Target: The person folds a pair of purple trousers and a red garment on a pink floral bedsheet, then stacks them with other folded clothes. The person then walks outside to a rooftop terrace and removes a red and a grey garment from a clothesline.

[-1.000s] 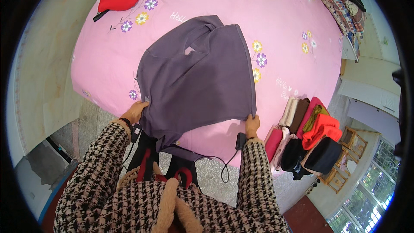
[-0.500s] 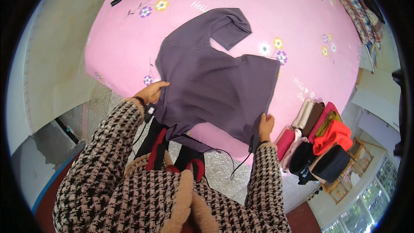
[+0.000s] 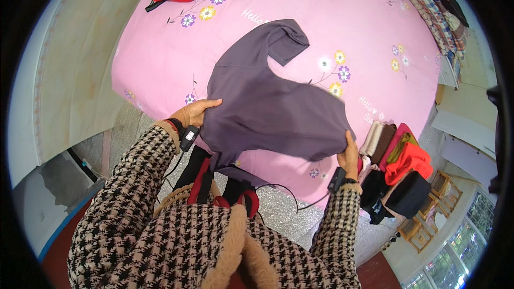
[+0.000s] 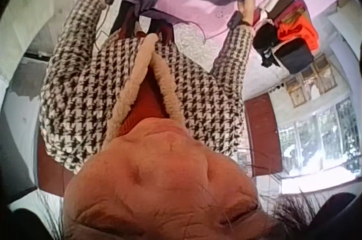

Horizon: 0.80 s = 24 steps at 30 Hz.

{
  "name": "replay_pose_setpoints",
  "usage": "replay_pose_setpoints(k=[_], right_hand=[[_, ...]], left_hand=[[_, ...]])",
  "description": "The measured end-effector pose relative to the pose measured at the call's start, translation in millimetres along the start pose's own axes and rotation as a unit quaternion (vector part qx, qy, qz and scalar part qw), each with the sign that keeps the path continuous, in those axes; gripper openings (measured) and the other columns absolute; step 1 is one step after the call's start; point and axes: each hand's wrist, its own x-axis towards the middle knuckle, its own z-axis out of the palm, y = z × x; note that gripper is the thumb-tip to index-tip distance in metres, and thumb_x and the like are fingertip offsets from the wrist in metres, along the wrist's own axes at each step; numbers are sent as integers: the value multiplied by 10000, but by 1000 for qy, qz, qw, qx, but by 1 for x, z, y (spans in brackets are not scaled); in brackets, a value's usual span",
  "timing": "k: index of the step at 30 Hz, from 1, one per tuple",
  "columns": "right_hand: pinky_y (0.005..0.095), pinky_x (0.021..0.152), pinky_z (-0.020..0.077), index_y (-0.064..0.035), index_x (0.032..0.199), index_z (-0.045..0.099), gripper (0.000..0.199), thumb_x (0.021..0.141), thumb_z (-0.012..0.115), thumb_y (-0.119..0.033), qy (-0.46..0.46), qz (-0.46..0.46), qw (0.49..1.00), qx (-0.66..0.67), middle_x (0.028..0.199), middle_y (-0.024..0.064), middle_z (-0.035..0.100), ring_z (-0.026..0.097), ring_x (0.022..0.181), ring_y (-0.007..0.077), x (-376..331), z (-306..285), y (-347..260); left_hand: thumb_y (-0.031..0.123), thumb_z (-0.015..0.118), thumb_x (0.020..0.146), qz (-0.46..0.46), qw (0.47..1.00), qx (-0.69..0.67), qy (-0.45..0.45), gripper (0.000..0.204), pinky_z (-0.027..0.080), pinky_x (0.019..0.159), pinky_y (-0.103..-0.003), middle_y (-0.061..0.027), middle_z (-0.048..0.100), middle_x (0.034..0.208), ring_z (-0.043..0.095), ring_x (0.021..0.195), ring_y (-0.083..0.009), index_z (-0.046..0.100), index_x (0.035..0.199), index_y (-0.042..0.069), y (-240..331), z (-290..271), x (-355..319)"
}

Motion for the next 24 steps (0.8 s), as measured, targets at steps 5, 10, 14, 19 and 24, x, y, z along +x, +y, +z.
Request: replay_pose_setpoints(k=[5, 10, 14, 19, 24], right_hand=[[318, 899, 412, -29, 1041, 577, 274, 919, 558, -273, 24, -132, 991, 0, 1023, 61, 618, 567, 973, 171, -79, -9, -48], [360, 1009, 346, 3, 1191, 532, 414, 912, 562, -301, -66, -172, 981, -61, 1147, 72, 590, 530, 1077, 191, -140, -37, -33], [298, 748, 460, -34, 1132, 569, 388, 869, 629, -314, 17, 1, 993, -121, 1022, 10, 612, 545, 921, 118, -151, -60, 15], [316, 675, 461, -76, 1141, 549, 461, 811, 688, -367, 37, 142, 972, -182, 1023, 11, 572, 508, 822, 147, -113, -68, 68], [343, 663, 488, -65, 1112, 544, 368, 854, 639, -309, 53, 74, 986, -140, 1075, 52, 536, 499, 900, 172, -64, -42, 12]], left_hand=[[231, 576, 903, 161, 973, 167, 0, 493, 436, 957, -340, -150, 540, 1223, 538, 1106, -231, 431, 1263, -71, 39, 40, -33], [291, 618, 872, 253, 901, 344, -83, 652, 349, 1026, -347, -144, 474, 1309, 455, 1194, -208, 339, 1343, -62, 43, 41, -87], [422, 690, 792, 124, 904, 404, 61, 769, 339, 1029, -383, -171, 497, 1286, 450, 1200, -262, 394, 1319, -53, 3, 19, -119], [302, 738, 772, -18, 920, 336, 200, 621, 402, 451, -202, -137, 629, 1037, 575, 676, -101, 495, 1194, -82, -10, -19, -112], [231, 659, 830, 78, 898, 399, 169, 371, 491, 698, -286, -102, 662, 953, 620, 782, -177, 602, 1067, -50, 58, 23, -85]])
